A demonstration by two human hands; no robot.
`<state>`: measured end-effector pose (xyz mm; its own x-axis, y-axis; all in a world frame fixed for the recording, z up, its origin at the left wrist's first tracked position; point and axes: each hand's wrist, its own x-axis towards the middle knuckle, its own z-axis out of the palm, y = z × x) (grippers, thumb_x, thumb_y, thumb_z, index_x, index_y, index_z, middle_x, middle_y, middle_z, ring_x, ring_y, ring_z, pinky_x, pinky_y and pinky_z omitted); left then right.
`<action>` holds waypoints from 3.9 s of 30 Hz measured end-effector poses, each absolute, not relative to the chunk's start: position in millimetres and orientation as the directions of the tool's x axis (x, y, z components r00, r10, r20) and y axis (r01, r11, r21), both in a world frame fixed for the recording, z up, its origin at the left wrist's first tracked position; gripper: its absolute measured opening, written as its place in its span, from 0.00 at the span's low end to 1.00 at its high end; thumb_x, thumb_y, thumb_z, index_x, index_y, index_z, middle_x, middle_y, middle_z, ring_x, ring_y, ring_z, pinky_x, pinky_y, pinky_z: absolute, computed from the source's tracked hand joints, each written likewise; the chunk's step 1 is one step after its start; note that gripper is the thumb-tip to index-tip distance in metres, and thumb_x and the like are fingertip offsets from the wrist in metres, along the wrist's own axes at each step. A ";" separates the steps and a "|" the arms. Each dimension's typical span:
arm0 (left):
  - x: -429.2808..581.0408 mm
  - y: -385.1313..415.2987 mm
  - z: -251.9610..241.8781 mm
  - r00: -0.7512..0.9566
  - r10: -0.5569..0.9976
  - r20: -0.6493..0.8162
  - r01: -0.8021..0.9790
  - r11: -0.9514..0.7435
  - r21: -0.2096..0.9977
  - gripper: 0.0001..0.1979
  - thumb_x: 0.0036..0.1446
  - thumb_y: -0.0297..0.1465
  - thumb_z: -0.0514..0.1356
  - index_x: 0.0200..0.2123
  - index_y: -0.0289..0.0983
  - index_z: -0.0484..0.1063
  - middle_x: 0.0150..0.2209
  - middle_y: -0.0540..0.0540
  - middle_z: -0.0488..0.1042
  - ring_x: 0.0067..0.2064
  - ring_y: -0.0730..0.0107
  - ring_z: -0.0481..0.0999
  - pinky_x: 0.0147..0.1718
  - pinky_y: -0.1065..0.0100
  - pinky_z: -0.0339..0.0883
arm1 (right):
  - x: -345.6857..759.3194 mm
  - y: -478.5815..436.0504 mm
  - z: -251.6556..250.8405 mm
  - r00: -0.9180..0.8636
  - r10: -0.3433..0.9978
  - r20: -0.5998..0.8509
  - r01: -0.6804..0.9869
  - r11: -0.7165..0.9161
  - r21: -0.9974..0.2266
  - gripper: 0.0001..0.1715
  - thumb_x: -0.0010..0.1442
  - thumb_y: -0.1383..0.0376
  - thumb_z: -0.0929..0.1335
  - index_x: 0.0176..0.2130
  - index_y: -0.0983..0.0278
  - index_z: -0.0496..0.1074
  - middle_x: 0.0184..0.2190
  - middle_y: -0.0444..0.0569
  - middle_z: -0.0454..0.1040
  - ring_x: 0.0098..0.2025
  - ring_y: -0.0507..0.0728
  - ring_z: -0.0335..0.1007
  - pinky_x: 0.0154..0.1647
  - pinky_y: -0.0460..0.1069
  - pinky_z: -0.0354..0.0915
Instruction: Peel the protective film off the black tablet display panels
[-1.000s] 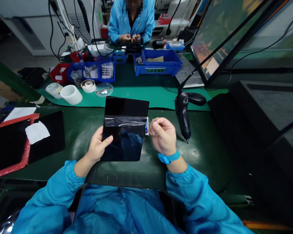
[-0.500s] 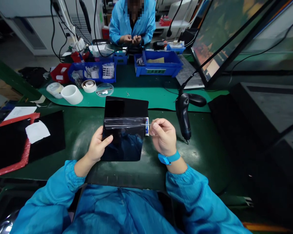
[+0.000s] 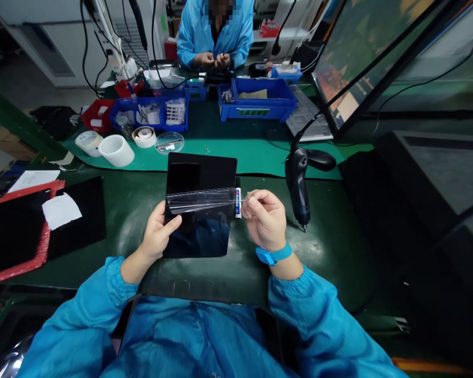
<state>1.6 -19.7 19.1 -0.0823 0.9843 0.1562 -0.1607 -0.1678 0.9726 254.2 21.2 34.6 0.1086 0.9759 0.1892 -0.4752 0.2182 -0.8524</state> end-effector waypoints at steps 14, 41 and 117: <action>1.0 -17.8 19.5 -0.099 0.986 0.132 -0.130 -0.145 0.981 0.21 0.58 0.39 0.73 0.53 0.39 0.79 0.50 0.44 0.82 0.51 0.59 0.80 0.54 0.62 0.74 | 254.8 22.1 33.4 0.105 0.977 0.184 -0.479 0.211 -0.852 0.16 0.55 0.58 0.81 0.30 0.62 0.74 0.24 0.39 0.68 0.21 0.46 0.62 0.23 0.45 0.59; 0.4 -11.5 24.8 -0.190 0.979 -0.077 -0.343 0.008 0.939 0.26 0.53 0.41 0.75 0.52 0.40 0.76 0.50 0.43 0.83 0.52 0.54 0.82 0.54 0.56 0.77 | 242.9 12.0 18.1 -0.404 0.915 0.009 -0.224 -0.090 -0.971 0.21 0.60 0.53 0.78 0.50 0.60 0.82 0.43 0.48 0.83 0.45 0.55 0.78 0.50 0.51 0.74; -14.2 -22.7 43.9 0.203 0.976 0.078 -0.531 0.043 0.846 0.24 0.54 0.40 0.77 0.44 0.40 0.69 0.24 0.56 0.76 0.17 0.78 0.71 0.14 0.81 0.66 | 227.0 8.5 -16.0 -0.534 0.830 -0.158 -0.146 -0.275 -0.950 0.35 0.61 0.50 0.77 0.64 0.55 0.73 0.65 0.50 0.75 0.68 0.61 0.70 0.75 0.62 0.59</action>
<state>-14.2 -22.7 43.9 0.2027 0.9761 0.0780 -0.5308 0.0425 0.8464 227.0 8.5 -16.0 -0.5345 0.8303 -0.1578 -0.1460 -0.2746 -0.9504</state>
